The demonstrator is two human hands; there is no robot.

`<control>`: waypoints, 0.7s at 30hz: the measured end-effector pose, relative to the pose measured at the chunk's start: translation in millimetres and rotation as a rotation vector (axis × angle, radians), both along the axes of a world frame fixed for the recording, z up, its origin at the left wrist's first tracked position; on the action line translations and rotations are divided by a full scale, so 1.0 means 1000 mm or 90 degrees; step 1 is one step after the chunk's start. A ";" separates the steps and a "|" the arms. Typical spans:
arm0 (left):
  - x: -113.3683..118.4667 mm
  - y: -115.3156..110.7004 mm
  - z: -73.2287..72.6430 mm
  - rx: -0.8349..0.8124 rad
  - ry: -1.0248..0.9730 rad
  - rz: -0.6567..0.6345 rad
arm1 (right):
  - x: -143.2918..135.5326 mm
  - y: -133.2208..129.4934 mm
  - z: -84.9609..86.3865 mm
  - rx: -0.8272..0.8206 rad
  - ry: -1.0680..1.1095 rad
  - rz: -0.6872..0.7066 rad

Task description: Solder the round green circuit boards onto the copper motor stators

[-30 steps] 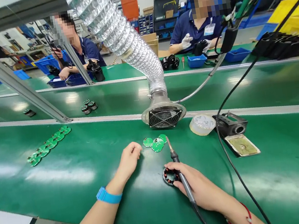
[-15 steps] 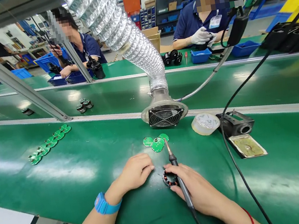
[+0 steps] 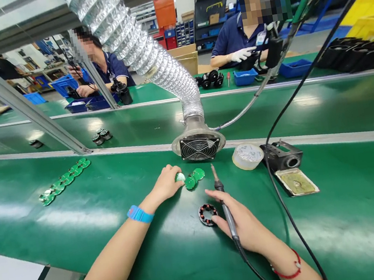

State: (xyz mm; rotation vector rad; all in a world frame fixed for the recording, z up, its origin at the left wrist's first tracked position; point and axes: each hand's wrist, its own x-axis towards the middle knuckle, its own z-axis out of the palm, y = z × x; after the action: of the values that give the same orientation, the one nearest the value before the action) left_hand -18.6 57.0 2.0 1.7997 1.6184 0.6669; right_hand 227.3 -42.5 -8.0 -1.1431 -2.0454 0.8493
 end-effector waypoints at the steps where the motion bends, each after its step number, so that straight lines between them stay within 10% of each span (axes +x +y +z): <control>1: -0.002 0.001 0.001 -0.008 -0.014 0.010 | 0.002 0.001 0.000 0.006 0.010 -0.020; 6: -0.003 -0.017 0.021 -0.072 -0.140 0.057 | -0.001 0.001 0.002 0.059 0.078 -0.087; 12: 0.049 -0.065 0.047 -0.287 -0.569 -0.039 | -0.025 -0.016 0.006 0.221 0.131 -0.147; 21: 0.042 -0.067 0.047 -0.058 -0.138 -0.227 | -0.009 -0.011 0.016 0.235 0.031 -0.127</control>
State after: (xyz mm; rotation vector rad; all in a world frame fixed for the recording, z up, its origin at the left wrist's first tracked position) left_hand 23.5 -10.3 49.1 1.8175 1.1311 0.5883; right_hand 218.4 -53.7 8.4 -1.0815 -1.9085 0.3772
